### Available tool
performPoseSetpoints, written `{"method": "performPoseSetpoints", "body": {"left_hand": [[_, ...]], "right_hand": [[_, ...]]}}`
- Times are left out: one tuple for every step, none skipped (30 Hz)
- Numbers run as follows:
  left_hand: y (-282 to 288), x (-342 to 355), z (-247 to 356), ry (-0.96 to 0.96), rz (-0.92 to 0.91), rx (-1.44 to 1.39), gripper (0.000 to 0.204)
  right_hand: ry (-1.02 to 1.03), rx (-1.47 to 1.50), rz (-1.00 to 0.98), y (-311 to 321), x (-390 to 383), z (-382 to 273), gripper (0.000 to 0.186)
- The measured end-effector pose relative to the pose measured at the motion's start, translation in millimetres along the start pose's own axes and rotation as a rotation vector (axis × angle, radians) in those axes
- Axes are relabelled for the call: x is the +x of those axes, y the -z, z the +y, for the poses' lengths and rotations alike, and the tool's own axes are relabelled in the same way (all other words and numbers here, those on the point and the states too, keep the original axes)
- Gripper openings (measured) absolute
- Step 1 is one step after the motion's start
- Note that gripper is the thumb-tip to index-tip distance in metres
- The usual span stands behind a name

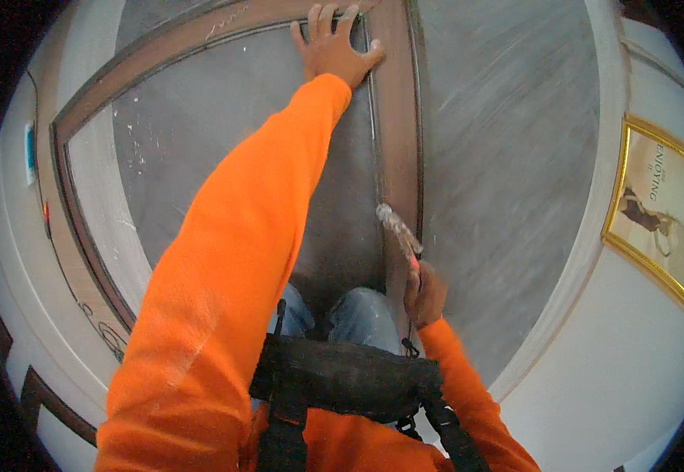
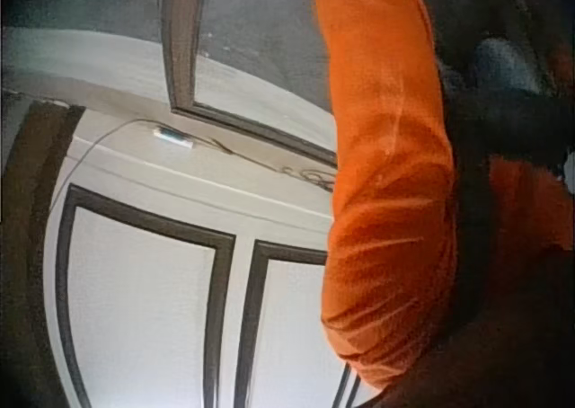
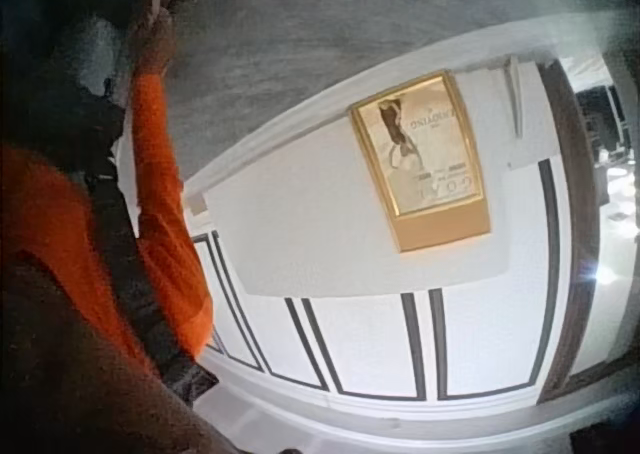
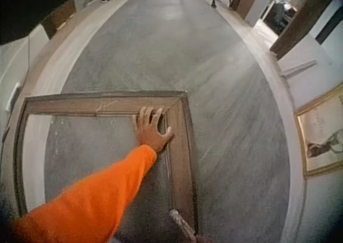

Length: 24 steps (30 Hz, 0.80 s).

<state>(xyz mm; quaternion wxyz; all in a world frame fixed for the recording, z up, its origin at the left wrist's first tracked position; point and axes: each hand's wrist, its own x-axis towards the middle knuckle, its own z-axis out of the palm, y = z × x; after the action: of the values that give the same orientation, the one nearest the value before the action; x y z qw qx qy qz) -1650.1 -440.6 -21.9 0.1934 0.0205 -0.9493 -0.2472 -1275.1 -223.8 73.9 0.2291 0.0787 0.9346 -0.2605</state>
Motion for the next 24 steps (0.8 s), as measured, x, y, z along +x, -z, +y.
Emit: {"method": "performPoseSetpoints", "body": {"left_hand": [[-2, 1, 0, 0.006, -0.018, -0.003, 0.072], [-1, -4, -1, 0.012, -0.035, -0.003, 0.072], [-3, 0, 3, 0.006, -0.041, -0.015, 0.072], [-3, 4, 6, 0.007, -0.044, -0.002, 0.072], [-1, 1, 9, 0.016, -0.054, 0.018, 0.072], [-1, -1, 12, 0.029, -0.076, 0.034, 0.072], [0, -1, 12, 0.024, -0.075, 0.037, 0.072], [-1, 0, 11, 0.021, -0.074, 0.04, 0.072], [-3, -2, 13, 0.02, -0.079, 0.035, 0.072], [3, -2, 9, 0.016, -0.078, 0.053, 0.071], [6, -2, 8, 0.012, -0.076, 0.064, 0.07], [7, 0, 9, 0.011, -0.073, 0.066, 0.069], [8, 3, 8, 0.008, -0.063, 0.075, 0.069], [6, 2, 8, 0.007, -0.063, 0.082, 0.068], [6, 2, 8, 0.007, -0.06, 0.094, 0.068], [5, 2, 10, 0.012, -0.068, 0.084, 0.068], [5, 2, 13, 0.017, -0.074, 0.073, 0.068], [3, 2, 18, 0.024, -0.083, 0.054, 0.068], [3, 2, 20, 0.026, -0.089, 0.044, 0.068], [4, 2, 20, 0.03, -0.093, 0.038, 0.068], [7, 3, 18, 0.037, -0.097, 0.039, 0.068], [7, 2, 15, 0.034, -0.079, 0.04, 0.068], [6, 2, 14, 0.031, -0.077, 0.037, 0.068], [9, 1, 11, 0.031, -0.075, 0.042, 0.069]], "right_hand": [[-0.022, 0.036, -0.012, 1, -3, 1, 0.034], [-0.04, 0.072, -0.025, 2, -10, 1, 0.035], [-0.056, 0.108, -0.019, 2, -8, 2, 0.036], [-0.081, 0.112, 0.031, 1, -6, 1, 0.038], [-0.106, 0.118, 0.068, 3, -9, -2, 0.039], [-0.144, 0.122, 0.097, 4, -7, -4, 0.04], [-0.135, 0.153, 0.159, 8, 4, -7, 0.042], [-0.126, 0.184, 0.22, 12, 23, -10, 0.044], [-0.126, 0.208, 0.28, 20, 41, -13, 0.046], [-0.154, 0.27, 0.251, 29, 62, -20, 0.047], [-0.185, 0.326, 0.225, 38, 86, -25, 0.047], [-0.119, 0.303, 0.28, 47, 110, -26, 0.047], [-0.054, 0.288, 0.329, 51, 136, -29, 0.046], [0.008, 0.285, 0.39, 58, 162, -35, 0.046], [0.077, 0.286, 0.447, 67, 190, -45, 0.046], [0.126, 0.311, 0.458, 78, 220, -53, 0.046], [0.177, 0.334, 0.47, 90, 248, -61, 0.046], [0.188, 0.276, 0.497, 101, 277, -66, 0.046], [0.208, 0.228, 0.519, 110, 304, -74, 0.046], [0.161, 0.144, 0.499, 122, 327, -86, 0.047], [0.118, 0.063, 0.476, 132, 343, -101, 0.047], [0.118, 0.055, 0.474, 137, 354, -114, 0.048], [0.118, 0.045, 0.472, 141, 363, -126, 0.048], [0.122, 0.042, 0.465, 140, 370, -136, 0.048]]}}
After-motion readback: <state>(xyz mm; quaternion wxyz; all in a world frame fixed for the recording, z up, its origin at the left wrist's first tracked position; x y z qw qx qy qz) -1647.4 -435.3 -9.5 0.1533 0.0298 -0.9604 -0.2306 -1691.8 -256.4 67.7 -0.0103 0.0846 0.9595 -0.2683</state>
